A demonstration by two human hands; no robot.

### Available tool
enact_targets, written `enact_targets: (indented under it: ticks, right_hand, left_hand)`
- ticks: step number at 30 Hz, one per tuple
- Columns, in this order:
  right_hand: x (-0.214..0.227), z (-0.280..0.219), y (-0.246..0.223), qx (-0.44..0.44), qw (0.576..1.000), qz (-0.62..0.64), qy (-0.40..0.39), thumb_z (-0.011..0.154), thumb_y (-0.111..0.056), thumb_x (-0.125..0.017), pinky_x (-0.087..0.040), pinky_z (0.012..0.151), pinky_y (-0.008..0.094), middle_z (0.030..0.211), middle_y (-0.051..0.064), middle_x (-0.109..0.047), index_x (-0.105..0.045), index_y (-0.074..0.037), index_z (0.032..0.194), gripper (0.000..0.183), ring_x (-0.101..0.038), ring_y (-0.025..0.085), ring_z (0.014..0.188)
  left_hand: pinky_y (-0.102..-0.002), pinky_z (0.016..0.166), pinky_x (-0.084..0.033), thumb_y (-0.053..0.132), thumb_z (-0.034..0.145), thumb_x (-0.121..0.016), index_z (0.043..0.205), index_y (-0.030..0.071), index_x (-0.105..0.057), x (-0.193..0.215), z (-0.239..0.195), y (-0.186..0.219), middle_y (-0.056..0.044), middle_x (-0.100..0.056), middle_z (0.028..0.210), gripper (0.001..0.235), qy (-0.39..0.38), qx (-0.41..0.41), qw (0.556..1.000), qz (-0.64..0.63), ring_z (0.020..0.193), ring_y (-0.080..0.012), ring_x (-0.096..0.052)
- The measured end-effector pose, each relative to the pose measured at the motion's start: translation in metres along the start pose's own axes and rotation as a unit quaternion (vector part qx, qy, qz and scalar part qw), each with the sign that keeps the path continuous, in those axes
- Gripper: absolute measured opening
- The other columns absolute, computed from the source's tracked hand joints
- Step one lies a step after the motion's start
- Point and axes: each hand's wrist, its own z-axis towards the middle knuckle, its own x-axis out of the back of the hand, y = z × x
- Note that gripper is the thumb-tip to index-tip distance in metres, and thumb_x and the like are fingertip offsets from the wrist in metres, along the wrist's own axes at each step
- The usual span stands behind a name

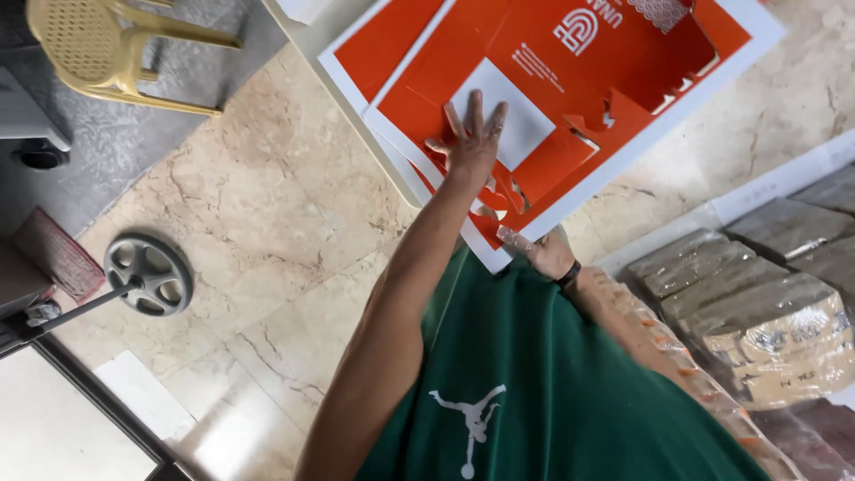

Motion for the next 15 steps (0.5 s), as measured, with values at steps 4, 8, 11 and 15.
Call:
enact_targets:
  ticks: [4,8,11,15]
  right_hand:
    - [0.009,0.0,-0.015,-0.14,0.988,0.035,-0.055,0.095,-0.032,-0.07,-0.044,0.109,0.061,0.137,0.029,-0.06,-0.062,0.001,0.138,0.054,-0.055,0.047,0.127]
    - [0.012,0.003,0.058,-0.297,0.947,0.102,-0.069,0.092,-0.042,-0.074,-0.037,0.119,0.051,0.151,0.018,-0.054,-0.058,-0.002,0.144,0.067,-0.051,0.033,0.138]
    - [0.026,0.025,0.187,-0.399,0.871,0.285,0.006,0.085,-0.017,-0.071,-0.048,0.071,0.033,0.088,0.01,-0.062,-0.071,0.005,0.107,0.03,-0.057,0.022,0.075]
    - [0.012,0.044,0.068,-0.321,0.85,0.388,0.155,0.085,-0.035,-0.084,-0.051,0.077,0.038,0.09,0.018,-0.069,-0.068,0.001,0.116,0.049,-0.066,0.028,0.084]
  left_hand:
    - [-0.092,0.088,-0.033,0.034,0.076,-0.095,0.167,0.028,0.005,-0.009,0.01,0.0,-0.027,0.015,0.168,0.135,0.065,-0.023,0.997,-0.028,0.145,-0.0693,0.003]
    - [-0.084,0.098,-0.04,0.044,0.092,-0.074,0.159,0.024,-0.042,0.016,0.015,-0.012,-0.022,-0.018,0.168,0.077,0.095,-0.044,0.994,-0.032,0.144,-0.0645,-0.026]
    - [-0.081,0.11,-0.024,0.049,0.093,-0.074,0.153,0.021,-0.051,0.052,0.003,-0.048,-0.021,-0.04,0.16,0.07,0.309,0.049,0.949,-0.033,0.148,-0.0486,-0.035]
    - [-0.07,0.108,-0.039,0.06,0.09,-0.072,0.161,0.02,-0.031,0.014,0.069,-0.105,-0.02,-0.042,0.155,0.091,0.329,0.102,0.909,-0.235,0.14,-0.046,-0.045]
